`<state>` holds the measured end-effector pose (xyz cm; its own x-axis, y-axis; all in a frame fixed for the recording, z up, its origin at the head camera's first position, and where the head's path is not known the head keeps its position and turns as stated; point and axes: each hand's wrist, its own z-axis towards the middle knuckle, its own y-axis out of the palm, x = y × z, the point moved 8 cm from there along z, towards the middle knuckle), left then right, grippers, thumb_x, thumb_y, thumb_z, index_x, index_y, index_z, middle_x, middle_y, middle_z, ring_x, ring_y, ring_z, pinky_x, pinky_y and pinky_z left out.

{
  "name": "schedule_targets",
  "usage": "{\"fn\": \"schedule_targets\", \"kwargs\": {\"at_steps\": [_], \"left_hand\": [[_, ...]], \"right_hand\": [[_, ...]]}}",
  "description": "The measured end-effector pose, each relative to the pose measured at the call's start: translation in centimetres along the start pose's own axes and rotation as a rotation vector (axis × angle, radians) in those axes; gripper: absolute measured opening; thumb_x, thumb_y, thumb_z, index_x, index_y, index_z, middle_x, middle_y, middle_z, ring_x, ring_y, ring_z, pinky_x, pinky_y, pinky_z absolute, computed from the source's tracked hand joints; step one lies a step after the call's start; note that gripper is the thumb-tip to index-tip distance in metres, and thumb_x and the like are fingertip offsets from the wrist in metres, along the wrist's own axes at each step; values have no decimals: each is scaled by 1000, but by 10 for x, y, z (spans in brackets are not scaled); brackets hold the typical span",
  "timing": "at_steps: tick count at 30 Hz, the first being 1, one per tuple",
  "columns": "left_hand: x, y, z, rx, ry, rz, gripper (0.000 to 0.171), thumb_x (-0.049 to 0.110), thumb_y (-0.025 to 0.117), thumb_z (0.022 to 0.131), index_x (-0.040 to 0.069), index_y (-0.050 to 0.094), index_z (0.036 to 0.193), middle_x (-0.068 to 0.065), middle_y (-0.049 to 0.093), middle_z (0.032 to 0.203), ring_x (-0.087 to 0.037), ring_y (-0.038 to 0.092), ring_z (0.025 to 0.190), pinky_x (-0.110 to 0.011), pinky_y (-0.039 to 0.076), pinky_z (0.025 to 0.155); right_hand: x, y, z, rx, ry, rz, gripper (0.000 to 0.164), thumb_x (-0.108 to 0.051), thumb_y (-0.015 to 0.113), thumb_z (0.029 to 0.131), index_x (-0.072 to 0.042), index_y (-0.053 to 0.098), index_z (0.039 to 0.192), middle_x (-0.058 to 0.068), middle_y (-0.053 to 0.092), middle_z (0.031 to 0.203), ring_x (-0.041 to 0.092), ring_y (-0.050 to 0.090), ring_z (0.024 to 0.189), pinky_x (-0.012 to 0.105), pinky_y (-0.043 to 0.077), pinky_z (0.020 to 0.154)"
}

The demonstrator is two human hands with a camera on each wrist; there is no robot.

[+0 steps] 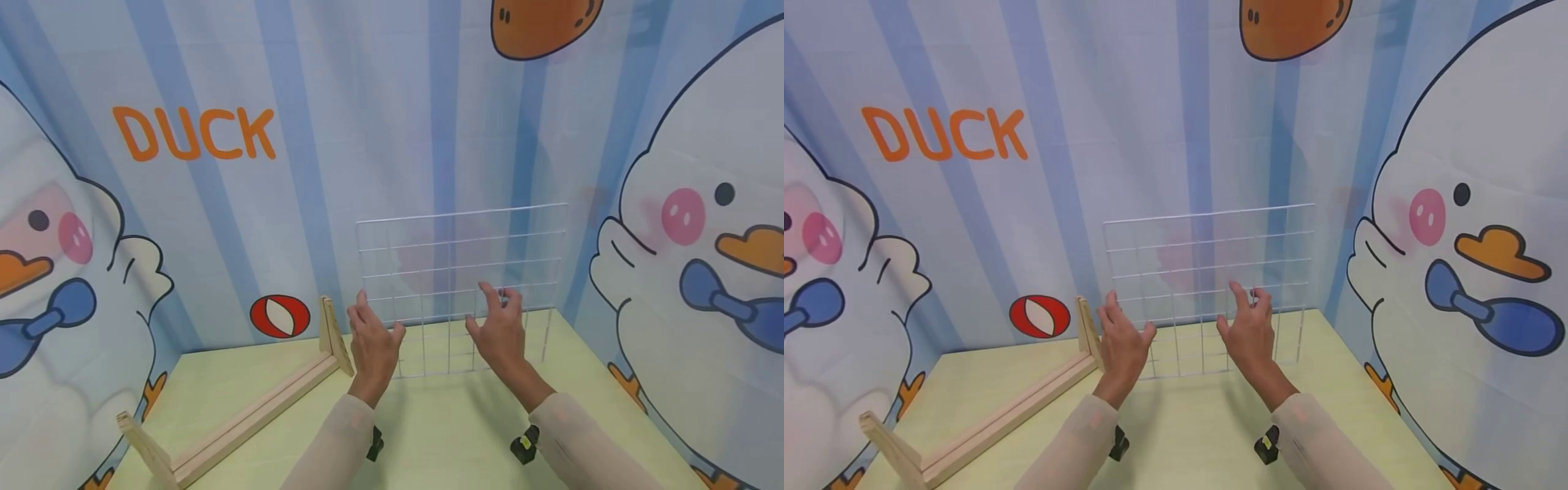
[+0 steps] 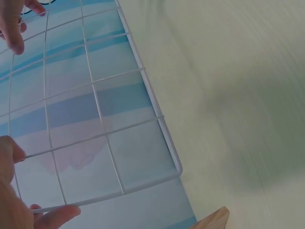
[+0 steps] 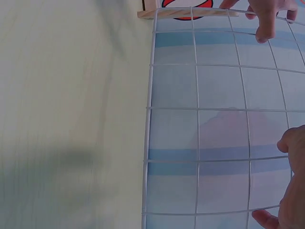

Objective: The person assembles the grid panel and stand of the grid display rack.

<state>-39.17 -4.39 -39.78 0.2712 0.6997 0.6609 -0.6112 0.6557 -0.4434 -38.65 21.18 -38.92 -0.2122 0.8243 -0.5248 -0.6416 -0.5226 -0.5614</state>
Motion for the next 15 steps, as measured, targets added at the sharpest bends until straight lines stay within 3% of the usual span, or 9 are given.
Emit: {"fn": "schedule_targets", "kwargs": {"at_steps": [7, 15], "left_hand": [[0, -1, -3, -6, 6, 7, 88, 18, 83, 81, 7, 32, 151, -19, 50, 122, -29, 57, 86, -36, 54, 56], [2, -1, -5, -45, 5, 13, 86, 21, 79, 85, 7, 28, 153, -19, 47, 126, -28, 55, 84, -30, 47, 49]], "right_hand": [[2, 0, -2, 26, 8, -25, 61, -23, 82, 83, -19, 54, 137, 24, 44, 131, 38, 60, 85, 42, 52, 54], [3, -4, -3, 84, -18, -35, 60, -23, 85, 81, -19, 56, 134, 24, 47, 127, 39, 61, 86, 45, 54, 54]]}}
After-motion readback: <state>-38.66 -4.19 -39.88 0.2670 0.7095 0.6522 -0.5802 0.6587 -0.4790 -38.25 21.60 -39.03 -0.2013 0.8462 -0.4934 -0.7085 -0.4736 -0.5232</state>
